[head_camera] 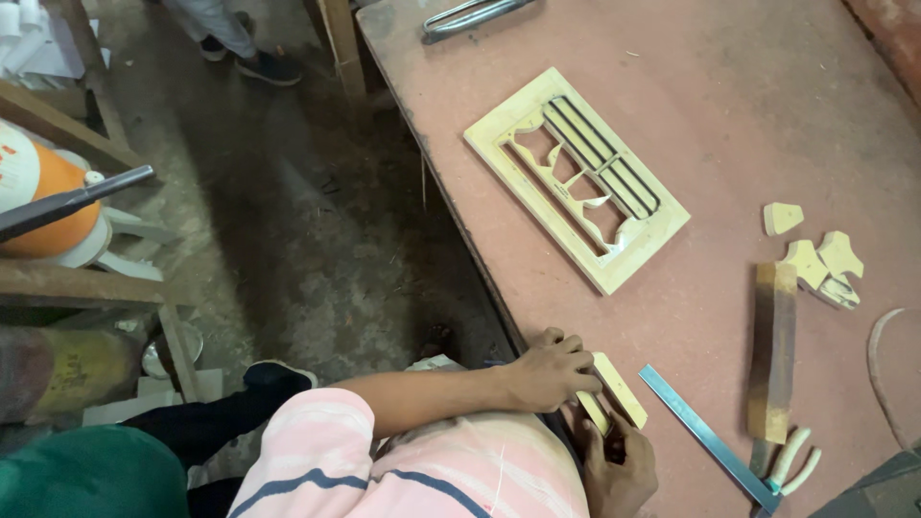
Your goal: The person assembles small wooden pieces into a frame-like structure using a hammer, chisel, and pliers. They repeatedly position and strike the pieces, then fit them into a larger wooden template on the workbench.
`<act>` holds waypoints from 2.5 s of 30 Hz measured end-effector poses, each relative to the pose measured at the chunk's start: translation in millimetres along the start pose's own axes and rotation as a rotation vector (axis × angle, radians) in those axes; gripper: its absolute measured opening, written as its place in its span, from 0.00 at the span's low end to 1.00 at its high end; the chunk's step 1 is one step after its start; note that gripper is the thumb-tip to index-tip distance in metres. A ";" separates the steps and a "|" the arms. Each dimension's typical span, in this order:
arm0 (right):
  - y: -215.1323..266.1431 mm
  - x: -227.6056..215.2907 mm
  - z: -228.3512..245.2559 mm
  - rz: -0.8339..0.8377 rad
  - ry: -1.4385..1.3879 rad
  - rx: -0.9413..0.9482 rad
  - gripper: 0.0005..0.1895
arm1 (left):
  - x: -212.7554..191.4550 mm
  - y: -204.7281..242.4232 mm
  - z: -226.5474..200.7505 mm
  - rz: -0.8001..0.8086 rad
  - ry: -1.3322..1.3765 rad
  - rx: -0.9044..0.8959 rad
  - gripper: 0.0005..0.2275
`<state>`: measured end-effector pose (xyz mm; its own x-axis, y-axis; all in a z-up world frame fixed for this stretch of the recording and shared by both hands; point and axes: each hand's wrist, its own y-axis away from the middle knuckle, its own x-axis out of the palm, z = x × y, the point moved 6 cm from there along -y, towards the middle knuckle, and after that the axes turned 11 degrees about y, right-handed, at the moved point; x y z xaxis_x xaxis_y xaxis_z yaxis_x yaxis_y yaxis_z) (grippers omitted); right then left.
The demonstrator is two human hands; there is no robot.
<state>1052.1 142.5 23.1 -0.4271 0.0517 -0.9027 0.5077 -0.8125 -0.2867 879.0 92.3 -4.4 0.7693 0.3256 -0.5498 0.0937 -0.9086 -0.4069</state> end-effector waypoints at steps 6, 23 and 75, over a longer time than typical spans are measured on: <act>-3.7 1.6 -2.3 -0.033 0.053 -0.128 0.18 | -0.8 0.7 1.5 0.008 0.049 -0.031 0.13; -80.2 -68.6 51.6 0.049 -0.129 -0.293 0.15 | -79.7 -32.5 -32.4 -0.144 1.176 -0.027 0.22; 19.8 -58.2 -57.9 0.169 -0.087 -0.084 0.19 | 8.3 -25.9 -46.2 0.180 0.249 -0.049 0.17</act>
<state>1130.4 157.1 51.3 -0.3917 -0.1340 -0.9103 0.6366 -0.7538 -0.1629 912.2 106.5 35.2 0.9070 0.0892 -0.4117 -0.0329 -0.9593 -0.2804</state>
